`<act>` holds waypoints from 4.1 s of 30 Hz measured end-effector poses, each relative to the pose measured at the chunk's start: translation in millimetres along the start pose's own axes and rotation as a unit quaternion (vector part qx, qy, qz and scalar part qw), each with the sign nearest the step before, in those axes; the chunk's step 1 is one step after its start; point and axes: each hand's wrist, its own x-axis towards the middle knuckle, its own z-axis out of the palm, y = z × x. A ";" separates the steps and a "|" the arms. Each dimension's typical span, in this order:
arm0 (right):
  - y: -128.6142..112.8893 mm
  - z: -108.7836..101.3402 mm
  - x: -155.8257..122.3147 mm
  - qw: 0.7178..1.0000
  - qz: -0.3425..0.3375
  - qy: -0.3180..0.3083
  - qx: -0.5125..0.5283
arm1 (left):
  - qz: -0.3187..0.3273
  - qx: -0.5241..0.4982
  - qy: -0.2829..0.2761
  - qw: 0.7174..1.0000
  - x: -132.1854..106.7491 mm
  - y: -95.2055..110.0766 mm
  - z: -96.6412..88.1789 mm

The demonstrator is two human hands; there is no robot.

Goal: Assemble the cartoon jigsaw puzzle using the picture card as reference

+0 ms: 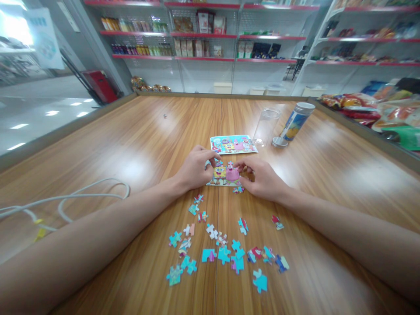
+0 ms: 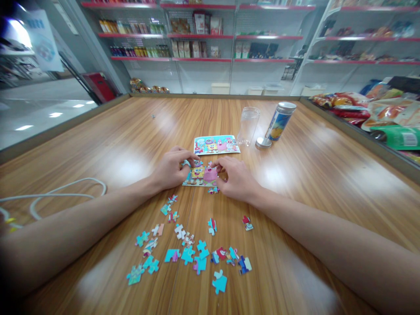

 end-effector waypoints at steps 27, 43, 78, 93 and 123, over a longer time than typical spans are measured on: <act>-17.3 -11.3 -2.9 0.989 -0.107 -0.102 -0.013 | -0.047 -0.025 -0.017 0.998 0.8 3.9 -3.1; -15.5 -6.7 -5.6 0.994 -0.107 -0.002 0.020 | -0.030 -0.029 -0.013 0.999 0.6 1.7 -1.8; -55.0 -6.1 -18.7 0.920 -0.332 -0.206 0.021 | -0.130 0.020 0.073 0.989 1.9 -3.2 -3.3; -53.7 -5.8 -18.6 0.917 -0.325 -0.231 0.014 | -0.103 -0.058 0.161 0.980 2.5 -3.6 0.5; -71.6 -11.5 -17.9 0.905 -0.293 -0.293 -0.094 | -0.175 -0.062 0.141 0.972 0.2 13.9 -2.7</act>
